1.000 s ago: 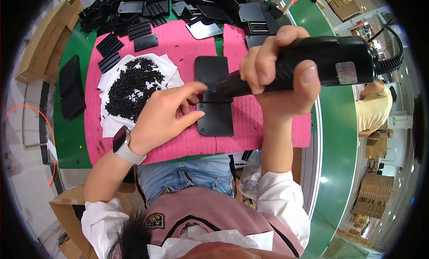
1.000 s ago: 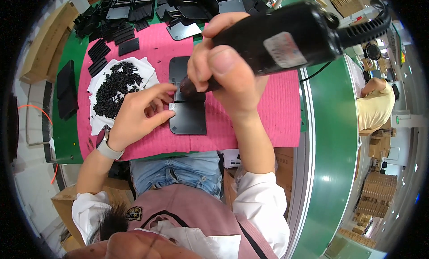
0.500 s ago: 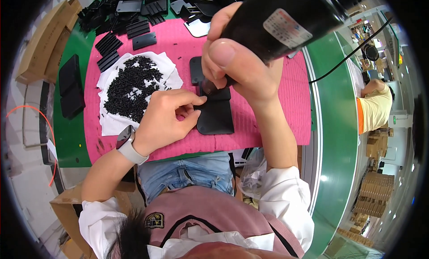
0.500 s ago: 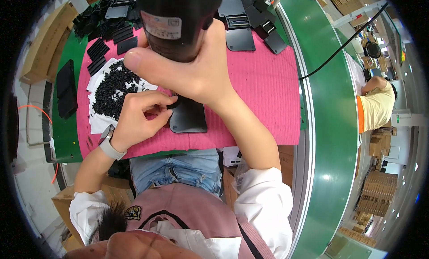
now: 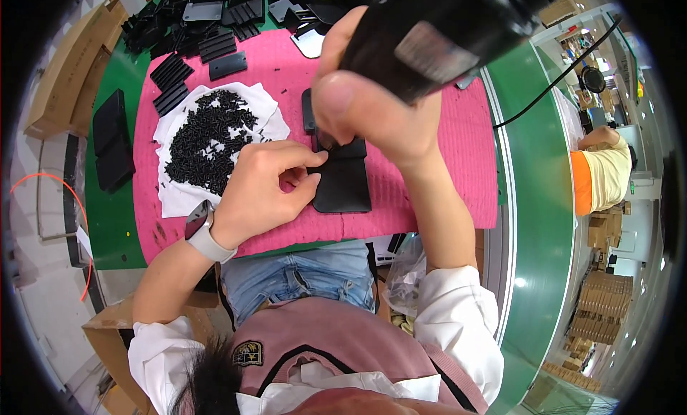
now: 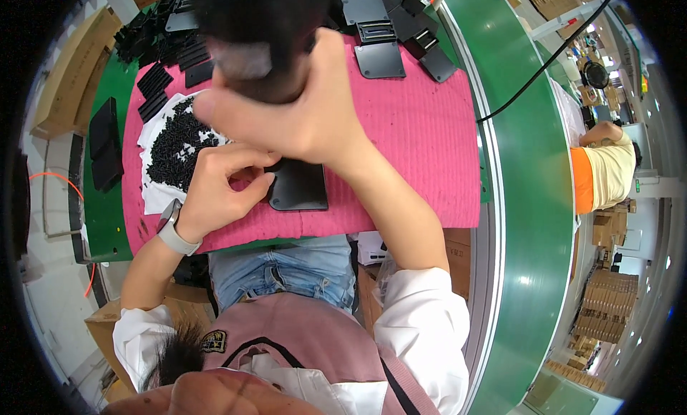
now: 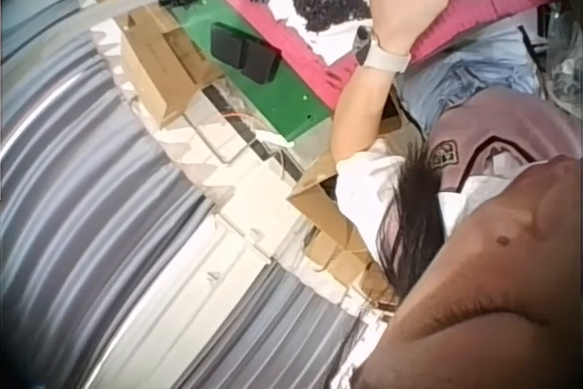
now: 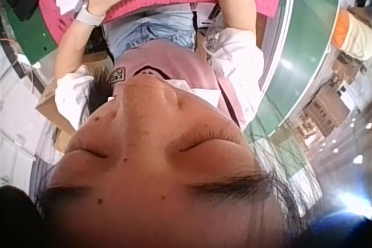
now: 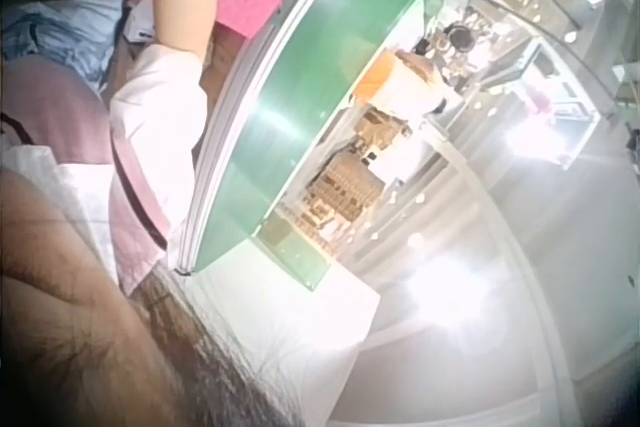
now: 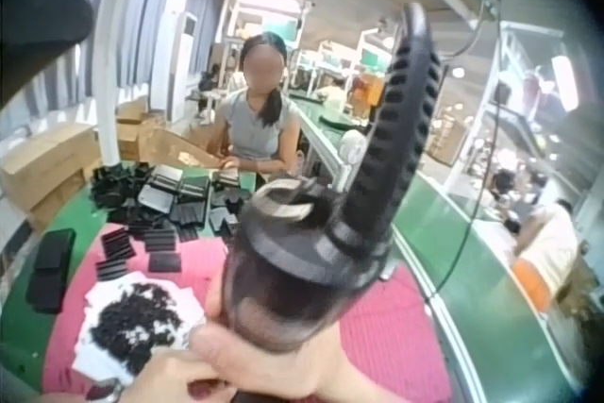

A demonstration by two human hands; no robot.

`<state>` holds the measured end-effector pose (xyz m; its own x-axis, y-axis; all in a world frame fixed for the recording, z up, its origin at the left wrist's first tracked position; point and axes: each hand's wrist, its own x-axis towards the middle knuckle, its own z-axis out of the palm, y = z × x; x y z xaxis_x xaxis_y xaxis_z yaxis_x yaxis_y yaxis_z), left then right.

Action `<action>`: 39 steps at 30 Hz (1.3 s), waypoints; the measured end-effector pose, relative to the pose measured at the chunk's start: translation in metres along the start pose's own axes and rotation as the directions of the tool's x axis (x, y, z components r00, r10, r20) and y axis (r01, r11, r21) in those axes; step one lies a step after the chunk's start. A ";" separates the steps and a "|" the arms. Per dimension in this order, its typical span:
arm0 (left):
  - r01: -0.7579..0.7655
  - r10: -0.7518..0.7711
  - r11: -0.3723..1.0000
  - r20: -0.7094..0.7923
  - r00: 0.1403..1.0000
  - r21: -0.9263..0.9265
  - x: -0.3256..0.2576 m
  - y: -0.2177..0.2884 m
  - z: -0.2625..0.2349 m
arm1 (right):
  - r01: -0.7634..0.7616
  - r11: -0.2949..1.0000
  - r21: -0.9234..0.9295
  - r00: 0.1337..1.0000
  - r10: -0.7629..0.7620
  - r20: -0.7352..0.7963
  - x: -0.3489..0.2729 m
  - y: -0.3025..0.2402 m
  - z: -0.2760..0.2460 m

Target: Assembling plastic electronic components by fastening them with screws using an electric screwdriver on a factory assembly line.

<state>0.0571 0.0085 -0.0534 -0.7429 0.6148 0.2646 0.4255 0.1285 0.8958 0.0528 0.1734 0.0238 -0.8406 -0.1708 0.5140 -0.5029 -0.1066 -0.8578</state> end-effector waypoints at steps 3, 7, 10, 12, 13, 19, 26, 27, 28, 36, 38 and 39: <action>-0.027 0.027 0.999 0.000 1.000 0.042 0.000 0.003 0.002 | 0.209 0.951 -0.228 0.976 -0.216 -0.007 -0.001 -0.002 0.009; -0.097 0.103 0.975 -0.019 0.995 0.199 -0.001 -0.003 0.003 | -0.073 0.997 -0.009 0.997 0.073 0.004 -0.007 -0.006 -0.005; -0.049 0.056 0.979 -0.028 0.998 0.200 -0.003 -0.001 -0.002 | 0.087 0.959 0.269 0.996 -0.082 -0.031 -0.024 -0.016 -0.033; 0.084 -0.077 0.983 -0.049 0.996 0.166 -0.002 0.002 -0.005 | -0.003 0.939 0.344 0.973 0.083 -0.217 -0.045 -0.027 -0.062; 0.126 -0.131 0.973 0.016 0.991 0.194 -0.002 0.003 -0.007 | -0.082 0.970 0.227 0.920 0.161 -0.357 -0.053 -0.028 -0.073; 0.160 -0.161 0.987 0.024 0.987 0.018 -0.005 0.005 0.006 | -0.679 0.497 -0.540 0.710 0.256 -0.656 -0.099 0.006 -0.151; 0.095 -0.117 0.980 -0.121 0.986 -0.174 0.002 0.012 -0.008 | 0.250 0.022 -0.968 0.968 -0.017 0.250 -0.041 -0.038 -0.040; 0.083 -0.096 0.984 -0.077 0.992 -0.160 0.002 0.012 -0.013 | 0.346 0.074 -0.935 0.935 0.050 0.350 -0.035 -0.036 -0.026; 0.072 -0.077 0.987 -0.034 0.996 -0.146 0.001 0.012 -0.018 | 0.437 0.130 -0.890 0.886 0.111 0.451 -0.031 -0.030 -0.015; -0.198 0.165 0.980 -0.453 0.876 -0.026 0.002 0.015 -0.051 | 0.097 0.488 -0.867 0.931 0.264 0.253 -0.018 -0.031 0.009; -0.225 0.120 0.957 -0.459 0.880 -0.182 0.005 0.010 -0.048 | -0.049 0.590 -0.806 0.982 0.174 0.068 -0.021 -0.031 0.011; -0.228 0.074 0.891 -0.371 0.926 -0.392 0.003 0.005 -0.042 | -0.042 0.743 -0.668 0.996 0.083 0.029 -0.021 -0.017 0.015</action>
<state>0.0352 -0.0215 -0.0329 -0.8478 0.2904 0.4437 0.3462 -0.3306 0.8780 0.0824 0.1644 0.0277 -0.8732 -0.2077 0.4409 -0.4726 0.5824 -0.6615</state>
